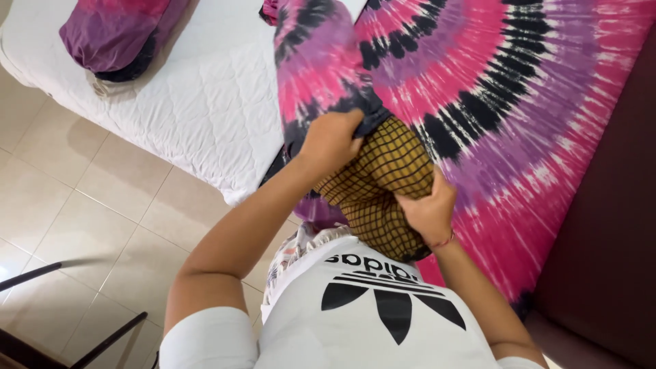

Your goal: Putting covers on bolsters and pillows on a bed.

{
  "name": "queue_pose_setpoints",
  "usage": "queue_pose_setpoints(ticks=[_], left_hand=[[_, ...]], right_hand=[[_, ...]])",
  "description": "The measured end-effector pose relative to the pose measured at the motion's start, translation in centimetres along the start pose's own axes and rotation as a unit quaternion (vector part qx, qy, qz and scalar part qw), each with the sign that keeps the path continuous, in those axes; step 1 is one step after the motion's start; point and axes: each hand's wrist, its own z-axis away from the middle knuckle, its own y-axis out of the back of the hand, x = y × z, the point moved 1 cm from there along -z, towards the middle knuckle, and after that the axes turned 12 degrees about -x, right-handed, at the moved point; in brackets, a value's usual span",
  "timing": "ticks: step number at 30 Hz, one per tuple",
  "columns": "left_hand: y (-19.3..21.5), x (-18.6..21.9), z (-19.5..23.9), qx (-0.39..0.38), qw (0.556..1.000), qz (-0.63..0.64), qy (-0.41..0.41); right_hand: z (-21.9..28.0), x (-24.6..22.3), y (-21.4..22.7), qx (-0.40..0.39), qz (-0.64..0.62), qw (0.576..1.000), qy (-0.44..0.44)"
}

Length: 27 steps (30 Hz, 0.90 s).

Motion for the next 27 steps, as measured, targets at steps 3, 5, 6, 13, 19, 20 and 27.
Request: queue_pose_setpoints(ticks=[3,5,6,13,19,20,27], left_hand=[[1.2,-0.6,-1.2,-0.015,0.997,0.005,0.075],[0.5,-2.0,-2.6,-0.014,0.998,-0.020,0.063],[0.2,-2.7,-3.2,-0.013,0.998,-0.046,0.050],[-5.9,-1.1,-6.0,-0.206,0.971,-0.120,0.014],[-0.8,5.7,-0.1,-0.104,0.990,-0.053,-0.077],[-0.3,5.3,0.5,-0.091,0.992,-0.050,-0.071],[1.4,4.2,6.2,0.086,0.985,-0.107,-0.107]], right_hand=[[0.8,-3.8,0.1,-0.048,0.007,0.999,0.021],[1.2,-4.0,-0.5,-0.072,0.081,0.992,0.068],[1.4,-4.1,-0.9,-0.095,0.154,0.977,0.115],[1.0,-6.8,-1.7,-0.166,0.210,0.929,0.254],[1.0,-3.0,-1.1,-0.118,0.200,0.965,0.124],[1.1,-2.8,-0.9,-0.101,0.152,0.980,0.081],[1.7,-1.8,0.0,-0.074,0.023,0.995,-0.063]])
